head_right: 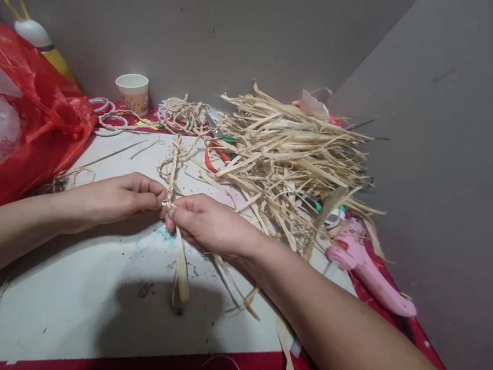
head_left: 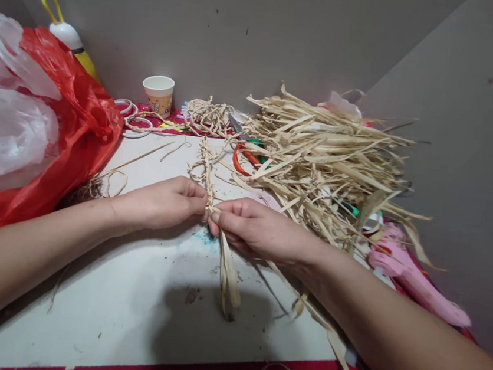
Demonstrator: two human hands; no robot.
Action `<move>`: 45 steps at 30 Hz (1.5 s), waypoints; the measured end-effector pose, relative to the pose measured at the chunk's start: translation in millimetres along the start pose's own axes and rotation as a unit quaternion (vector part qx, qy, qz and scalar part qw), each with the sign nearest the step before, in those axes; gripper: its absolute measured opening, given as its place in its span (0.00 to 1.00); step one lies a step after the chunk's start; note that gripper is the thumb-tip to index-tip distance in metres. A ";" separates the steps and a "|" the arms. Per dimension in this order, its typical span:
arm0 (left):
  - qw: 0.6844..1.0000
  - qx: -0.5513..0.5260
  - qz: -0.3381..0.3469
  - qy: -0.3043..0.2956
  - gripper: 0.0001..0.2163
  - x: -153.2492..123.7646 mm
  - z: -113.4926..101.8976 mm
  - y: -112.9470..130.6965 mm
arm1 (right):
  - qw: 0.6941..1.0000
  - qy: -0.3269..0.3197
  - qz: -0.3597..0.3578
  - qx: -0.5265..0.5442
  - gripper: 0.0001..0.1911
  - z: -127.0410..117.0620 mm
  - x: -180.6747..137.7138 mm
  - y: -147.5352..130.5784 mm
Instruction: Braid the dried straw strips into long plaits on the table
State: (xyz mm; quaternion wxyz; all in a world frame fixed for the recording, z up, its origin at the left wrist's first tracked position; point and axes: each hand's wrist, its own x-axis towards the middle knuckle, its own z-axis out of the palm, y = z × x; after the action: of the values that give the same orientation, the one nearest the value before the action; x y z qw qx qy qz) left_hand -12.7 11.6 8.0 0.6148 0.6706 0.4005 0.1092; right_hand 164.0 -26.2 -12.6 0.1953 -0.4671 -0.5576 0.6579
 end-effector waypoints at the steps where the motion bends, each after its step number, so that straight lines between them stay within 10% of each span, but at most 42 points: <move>1: 1.000 0.000 -0.004 -0.004 0.09 0.2 0.3 0.1 | 0.999 0.013 -0.010 -0.048 0.11 -0.3 -0.5 -1.1; 11: 0.989 -0.101 -0.086 -0.066 0.10 4.5 0.2 -6.6 | 0.965 0.073 -0.053 -0.245 0.10 6.4 -1.1 -5.8; 24: 0.998 0.064 0.020 -0.010 0.10 3.5 2.7 -17.3 | 0.920 0.117 -0.069 -0.367 0.15 -1.9 -14.2 -14.9; 34: 0.999 0.032 0.030 0.016 0.10 3.3 8.0 -17.8 | 0.978 0.082 -0.004 -0.192 0.12 25.7 -15.1 -14.4; 45: 0.987 -0.157 0.002 0.037 0.12 -1.6 19.8 -13.8 | 0.865 0.149 -0.096 -0.470 0.12 36.4 -15.8 0.8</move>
State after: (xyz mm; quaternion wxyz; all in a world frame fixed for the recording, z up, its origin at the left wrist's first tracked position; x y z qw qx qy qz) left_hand -6.6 -5.1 -8.4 0.6974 0.5619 0.3990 0.1968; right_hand 141.6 -58.8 -9.2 0.0959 -0.5400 -0.8070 0.2188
